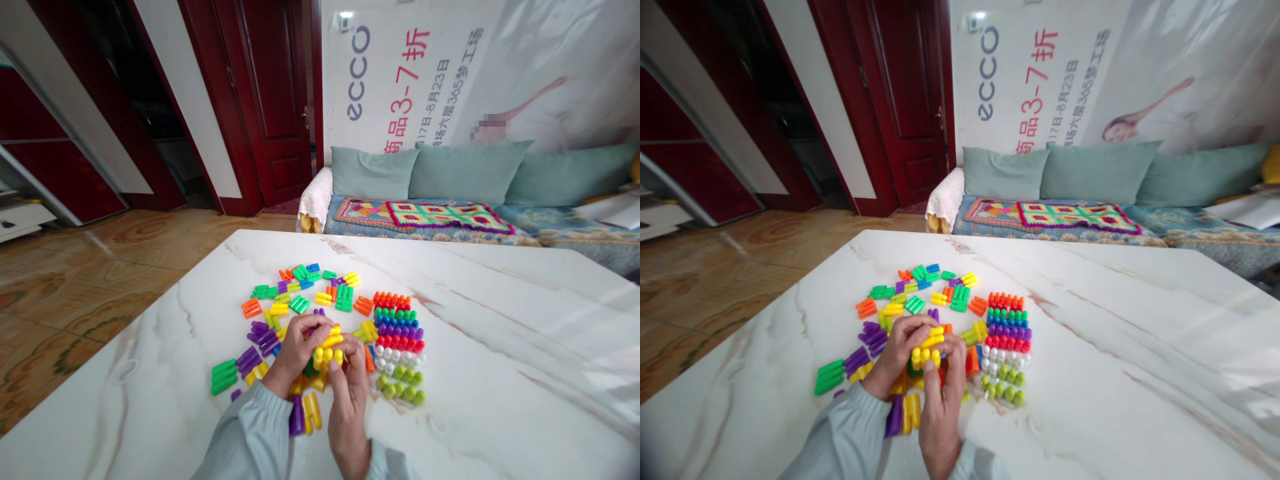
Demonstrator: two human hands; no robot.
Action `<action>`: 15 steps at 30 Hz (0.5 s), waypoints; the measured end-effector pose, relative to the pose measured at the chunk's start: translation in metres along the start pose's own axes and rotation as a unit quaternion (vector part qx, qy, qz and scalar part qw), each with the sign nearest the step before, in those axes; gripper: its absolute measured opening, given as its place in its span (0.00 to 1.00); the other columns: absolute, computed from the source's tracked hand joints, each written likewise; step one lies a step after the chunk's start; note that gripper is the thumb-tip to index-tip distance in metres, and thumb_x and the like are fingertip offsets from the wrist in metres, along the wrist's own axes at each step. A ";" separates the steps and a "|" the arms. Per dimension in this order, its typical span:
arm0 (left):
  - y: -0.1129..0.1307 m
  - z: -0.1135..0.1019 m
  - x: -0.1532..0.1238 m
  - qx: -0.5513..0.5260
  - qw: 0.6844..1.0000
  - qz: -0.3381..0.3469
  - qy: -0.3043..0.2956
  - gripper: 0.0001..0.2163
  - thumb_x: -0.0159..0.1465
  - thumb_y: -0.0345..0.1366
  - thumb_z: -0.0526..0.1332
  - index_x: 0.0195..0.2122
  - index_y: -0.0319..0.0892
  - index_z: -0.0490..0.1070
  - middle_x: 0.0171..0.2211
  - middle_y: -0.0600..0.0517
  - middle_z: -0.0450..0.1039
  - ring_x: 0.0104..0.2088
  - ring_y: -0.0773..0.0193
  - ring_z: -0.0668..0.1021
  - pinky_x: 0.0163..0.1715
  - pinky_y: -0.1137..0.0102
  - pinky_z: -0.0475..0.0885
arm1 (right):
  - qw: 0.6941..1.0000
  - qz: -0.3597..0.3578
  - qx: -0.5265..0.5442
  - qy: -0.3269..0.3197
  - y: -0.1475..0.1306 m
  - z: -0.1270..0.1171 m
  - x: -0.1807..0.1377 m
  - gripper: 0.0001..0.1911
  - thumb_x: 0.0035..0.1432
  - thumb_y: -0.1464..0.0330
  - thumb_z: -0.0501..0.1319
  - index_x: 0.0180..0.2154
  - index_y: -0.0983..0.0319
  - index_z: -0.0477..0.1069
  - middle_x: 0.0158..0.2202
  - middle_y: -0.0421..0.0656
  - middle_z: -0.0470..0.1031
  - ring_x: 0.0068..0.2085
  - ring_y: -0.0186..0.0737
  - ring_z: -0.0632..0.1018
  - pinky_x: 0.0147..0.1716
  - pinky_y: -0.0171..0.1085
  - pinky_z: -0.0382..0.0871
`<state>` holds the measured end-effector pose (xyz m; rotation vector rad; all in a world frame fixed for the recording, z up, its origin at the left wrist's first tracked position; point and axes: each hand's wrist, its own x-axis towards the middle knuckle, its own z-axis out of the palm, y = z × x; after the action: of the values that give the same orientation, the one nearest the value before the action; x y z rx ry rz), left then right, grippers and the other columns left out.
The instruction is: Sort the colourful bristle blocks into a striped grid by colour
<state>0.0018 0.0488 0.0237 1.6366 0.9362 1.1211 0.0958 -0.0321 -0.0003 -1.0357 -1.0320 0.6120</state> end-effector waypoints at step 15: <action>0.010 -0.017 0.013 -0.282 0.927 0.005 0.246 0.21 0.50 0.42 0.75 0.42 0.40 0.75 0.36 0.52 0.77 0.29 0.69 0.78 0.32 0.74 0.76 | 0.989 -0.105 -0.107 -0.001 0.000 0.000 0.000 0.07 0.66 0.67 0.58 0.44 0.56 0.73 0.44 0.44 0.66 0.49 0.44 0.70 0.49 0.44 0.65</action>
<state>-0.0094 0.0626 0.0394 0.9054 0.7992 1.6685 0.0962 -0.0323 0.0000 -1.0946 -1.2102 0.3361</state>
